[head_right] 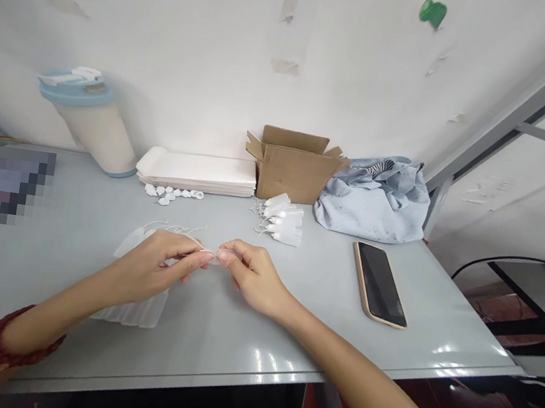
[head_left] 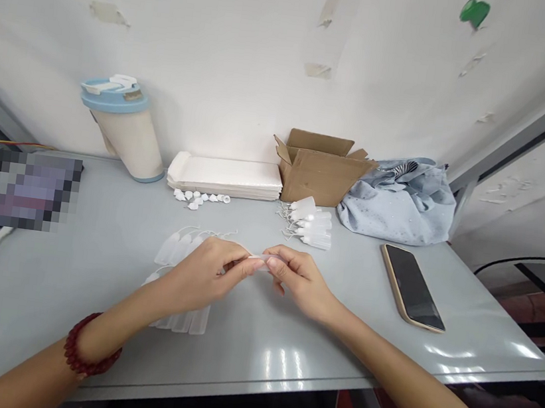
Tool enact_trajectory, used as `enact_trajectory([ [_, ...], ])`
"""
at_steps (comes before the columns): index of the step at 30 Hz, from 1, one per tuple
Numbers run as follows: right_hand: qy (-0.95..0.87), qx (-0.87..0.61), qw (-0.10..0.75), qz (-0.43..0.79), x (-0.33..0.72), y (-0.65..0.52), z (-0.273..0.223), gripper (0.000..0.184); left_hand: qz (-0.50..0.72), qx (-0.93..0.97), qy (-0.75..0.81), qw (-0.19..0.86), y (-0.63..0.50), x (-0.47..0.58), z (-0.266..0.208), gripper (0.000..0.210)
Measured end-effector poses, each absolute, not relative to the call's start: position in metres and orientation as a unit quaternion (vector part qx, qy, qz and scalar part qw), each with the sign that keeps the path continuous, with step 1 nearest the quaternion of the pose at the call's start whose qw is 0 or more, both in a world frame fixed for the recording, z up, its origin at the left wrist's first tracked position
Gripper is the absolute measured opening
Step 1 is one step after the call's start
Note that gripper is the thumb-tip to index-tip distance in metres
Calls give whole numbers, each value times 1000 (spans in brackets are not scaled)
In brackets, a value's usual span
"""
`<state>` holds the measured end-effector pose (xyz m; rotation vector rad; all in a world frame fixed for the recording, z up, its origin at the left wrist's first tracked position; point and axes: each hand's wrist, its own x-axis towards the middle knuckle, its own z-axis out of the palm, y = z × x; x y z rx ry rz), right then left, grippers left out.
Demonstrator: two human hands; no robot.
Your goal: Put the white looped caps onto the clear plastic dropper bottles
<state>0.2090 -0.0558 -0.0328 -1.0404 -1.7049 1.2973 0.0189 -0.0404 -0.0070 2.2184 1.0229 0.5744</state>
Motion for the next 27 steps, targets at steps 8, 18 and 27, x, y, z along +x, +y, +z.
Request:
enact_trajectory([
  [8,-519,-374,358,680,207,-49,-34,42,202,862,392,249,-34,15,-11,39],
  [18,-698,-554,303,338,243,-25,-19,29,197,812,550,20,38,-53,-32,32],
  [27,-772,-597,150,157,251,-21,-19,28,178,803,567,40,54,-67,-48,36],
])
